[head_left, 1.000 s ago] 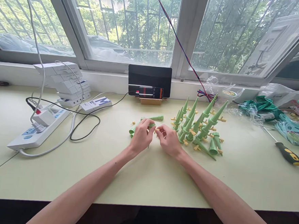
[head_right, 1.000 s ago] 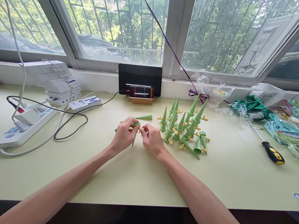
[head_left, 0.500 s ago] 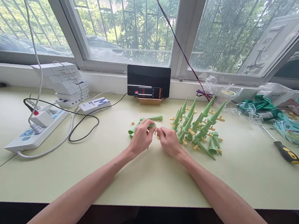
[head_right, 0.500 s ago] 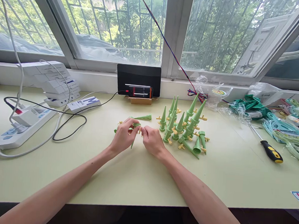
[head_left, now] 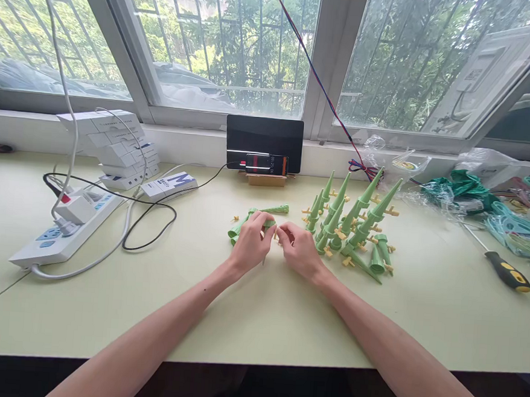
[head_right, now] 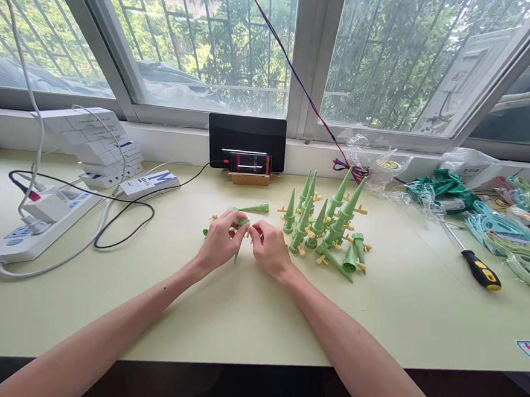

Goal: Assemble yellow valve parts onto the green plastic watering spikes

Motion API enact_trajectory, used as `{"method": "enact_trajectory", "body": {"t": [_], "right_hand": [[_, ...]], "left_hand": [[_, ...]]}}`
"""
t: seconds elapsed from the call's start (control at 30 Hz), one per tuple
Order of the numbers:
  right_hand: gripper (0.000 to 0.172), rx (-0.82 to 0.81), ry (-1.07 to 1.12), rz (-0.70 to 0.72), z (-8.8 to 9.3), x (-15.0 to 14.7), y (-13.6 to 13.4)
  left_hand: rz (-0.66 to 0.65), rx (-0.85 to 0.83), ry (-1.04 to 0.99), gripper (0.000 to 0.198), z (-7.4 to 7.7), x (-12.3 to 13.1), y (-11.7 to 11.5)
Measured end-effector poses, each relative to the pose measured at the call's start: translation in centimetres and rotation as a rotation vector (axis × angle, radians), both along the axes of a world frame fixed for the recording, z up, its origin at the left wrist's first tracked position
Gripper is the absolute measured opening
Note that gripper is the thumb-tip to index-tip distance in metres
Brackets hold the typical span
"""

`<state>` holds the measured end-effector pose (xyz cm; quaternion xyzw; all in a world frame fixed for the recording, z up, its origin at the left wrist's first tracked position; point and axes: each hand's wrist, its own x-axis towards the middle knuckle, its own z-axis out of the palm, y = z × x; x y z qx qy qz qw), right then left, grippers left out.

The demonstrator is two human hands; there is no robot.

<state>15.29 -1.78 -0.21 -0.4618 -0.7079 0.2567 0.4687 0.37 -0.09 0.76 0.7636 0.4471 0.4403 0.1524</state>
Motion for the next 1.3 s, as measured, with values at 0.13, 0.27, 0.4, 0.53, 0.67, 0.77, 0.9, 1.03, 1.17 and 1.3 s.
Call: {"method": "enact_trajectory", "body": {"t": [0.13, 0.27, 0.4, 0.53, 0.67, 0.77, 0.9, 1.03, 1.17, 1.3], "right_hand": [[0.027, 0.009, 0.006, 0.001, -0.06, 0.00, 0.08], [0.027, 0.022, 0.005, -0.003, -0.09, -0.02, 0.17], [0.027, 0.018, -0.003, -0.002, -0.10, -0.03, 0.16], [0.026, 0.021, -0.002, -0.004, -0.10, -0.04, 0.16], [0.025, 0.032, 0.011, -0.007, -0.13, 0.00, 0.17], [0.025, 0.042, 0.022, -0.013, -0.15, 0.00, 0.17], [0.025, 0.064, 0.041, -0.024, -0.03, -0.02, 0.16], [0.023, 0.060, 0.057, -0.031, 0.26, -0.05, 0.07], [0.021, 0.074, 0.061, -0.049, 0.44, -0.08, -0.03], [0.022, 0.114, 0.059, -0.088, 0.57, -0.08, -0.14]], "left_hand": [[-0.001, -0.010, 0.004, 0.007, 0.05, 0.02, -0.04], [-0.015, -0.031, -0.013, 0.009, 0.08, 0.11, -0.11], [-0.021, -0.043, -0.021, 0.009, 0.03, 0.20, -0.12], [-0.016, -0.043, -0.019, 0.010, 0.03, 0.23, -0.13], [-0.016, -0.036, -0.029, 0.012, 0.12, 0.26, -0.21], [-0.014, -0.030, -0.041, 0.013, 0.22, 0.29, -0.26], [0.000, -0.021, -0.045, 0.014, 0.28, 0.28, -0.23], [0.020, 0.002, -0.042, 0.013, 0.29, 0.21, -0.12], [0.026, 0.005, -0.053, 0.011, 0.34, 0.18, -0.07], [0.039, 0.011, -0.076, 0.013, 0.64, 0.19, -0.27]]}}
